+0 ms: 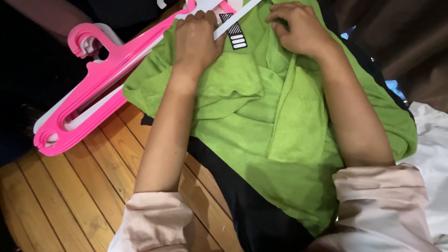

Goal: The person folds a green button-up shirt and places it on a hanger. They then fold a black t-shirt and place it on a pink hanger. Finally, they fold another black t-shirt with a graphic print.

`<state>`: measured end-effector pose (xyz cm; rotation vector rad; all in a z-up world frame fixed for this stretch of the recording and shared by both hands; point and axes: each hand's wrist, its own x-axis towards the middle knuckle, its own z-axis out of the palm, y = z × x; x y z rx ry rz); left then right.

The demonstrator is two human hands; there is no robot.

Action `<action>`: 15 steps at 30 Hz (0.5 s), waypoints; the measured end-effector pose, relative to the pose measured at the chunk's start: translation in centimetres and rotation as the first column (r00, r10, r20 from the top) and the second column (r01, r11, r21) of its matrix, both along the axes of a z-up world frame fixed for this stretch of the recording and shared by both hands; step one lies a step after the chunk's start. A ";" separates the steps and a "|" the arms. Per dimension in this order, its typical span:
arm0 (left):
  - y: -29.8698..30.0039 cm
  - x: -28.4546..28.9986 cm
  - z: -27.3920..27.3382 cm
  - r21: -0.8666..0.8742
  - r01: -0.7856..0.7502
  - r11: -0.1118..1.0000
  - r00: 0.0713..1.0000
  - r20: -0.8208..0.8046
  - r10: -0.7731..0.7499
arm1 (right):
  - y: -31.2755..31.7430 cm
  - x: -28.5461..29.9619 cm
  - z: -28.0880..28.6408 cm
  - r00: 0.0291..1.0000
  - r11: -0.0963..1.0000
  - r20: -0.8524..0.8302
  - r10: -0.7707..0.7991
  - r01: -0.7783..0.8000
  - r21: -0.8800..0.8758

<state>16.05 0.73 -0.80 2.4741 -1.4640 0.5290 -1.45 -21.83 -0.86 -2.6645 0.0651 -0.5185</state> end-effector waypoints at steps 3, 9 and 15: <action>0.9 -2.3 3.7 0.104 -0.031 0.994 0.946 -0.319 0.063 | 0.3 -0.2 1.0 0.994 0.999 0.106 0.021 -0.024 0.031; -0.8 -1.6 -1.1 -0.034 -0.183 0.983 0.977 0.108 0.186 | 3.7 -1.0 3.5 0.998 0.997 -0.034 0.053 -0.051 0.056; -0.4 -0.3 -2.5 -0.111 -0.141 0.984 0.978 0.142 0.156 | 2.1 -1.8 4.3 0.988 0.988 -0.023 0.152 -0.151 0.043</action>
